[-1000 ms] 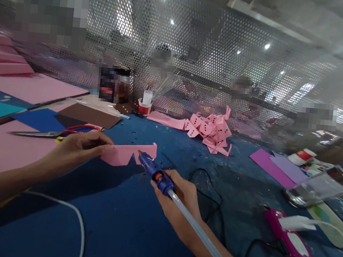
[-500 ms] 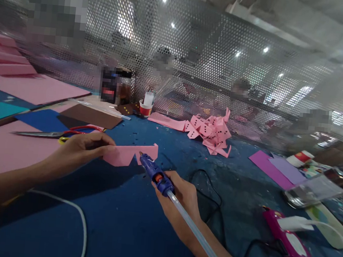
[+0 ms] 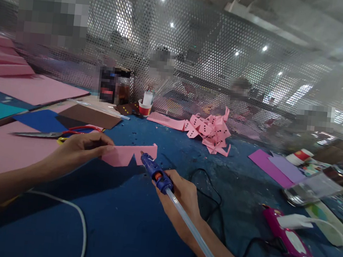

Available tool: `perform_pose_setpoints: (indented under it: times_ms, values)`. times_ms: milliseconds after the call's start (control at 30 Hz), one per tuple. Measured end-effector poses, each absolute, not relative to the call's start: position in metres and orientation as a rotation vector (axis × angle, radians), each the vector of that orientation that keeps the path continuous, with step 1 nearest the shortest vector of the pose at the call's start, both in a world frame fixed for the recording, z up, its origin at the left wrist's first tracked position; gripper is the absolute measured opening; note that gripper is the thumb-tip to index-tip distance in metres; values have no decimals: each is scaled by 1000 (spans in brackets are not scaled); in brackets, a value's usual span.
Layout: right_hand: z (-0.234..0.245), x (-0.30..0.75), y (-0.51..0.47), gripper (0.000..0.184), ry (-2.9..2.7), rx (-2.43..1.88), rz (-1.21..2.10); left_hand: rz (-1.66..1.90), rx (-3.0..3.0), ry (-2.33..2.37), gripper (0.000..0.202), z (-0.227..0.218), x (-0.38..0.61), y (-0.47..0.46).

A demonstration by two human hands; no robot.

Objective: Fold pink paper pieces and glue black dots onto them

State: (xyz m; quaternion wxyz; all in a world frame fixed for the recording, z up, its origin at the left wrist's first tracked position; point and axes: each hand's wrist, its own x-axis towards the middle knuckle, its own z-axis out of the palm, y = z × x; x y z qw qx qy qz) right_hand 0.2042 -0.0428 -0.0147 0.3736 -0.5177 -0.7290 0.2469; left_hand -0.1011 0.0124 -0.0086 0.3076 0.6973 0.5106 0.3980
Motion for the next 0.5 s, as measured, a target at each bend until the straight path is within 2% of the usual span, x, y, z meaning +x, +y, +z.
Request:
perform_pose_setpoints:
  times_ms: [500]
  values:
    - [-17, 205, -42, 24, -1890, -1363, 600, 1049, 1803, 1329, 31, -9, -100, 12]
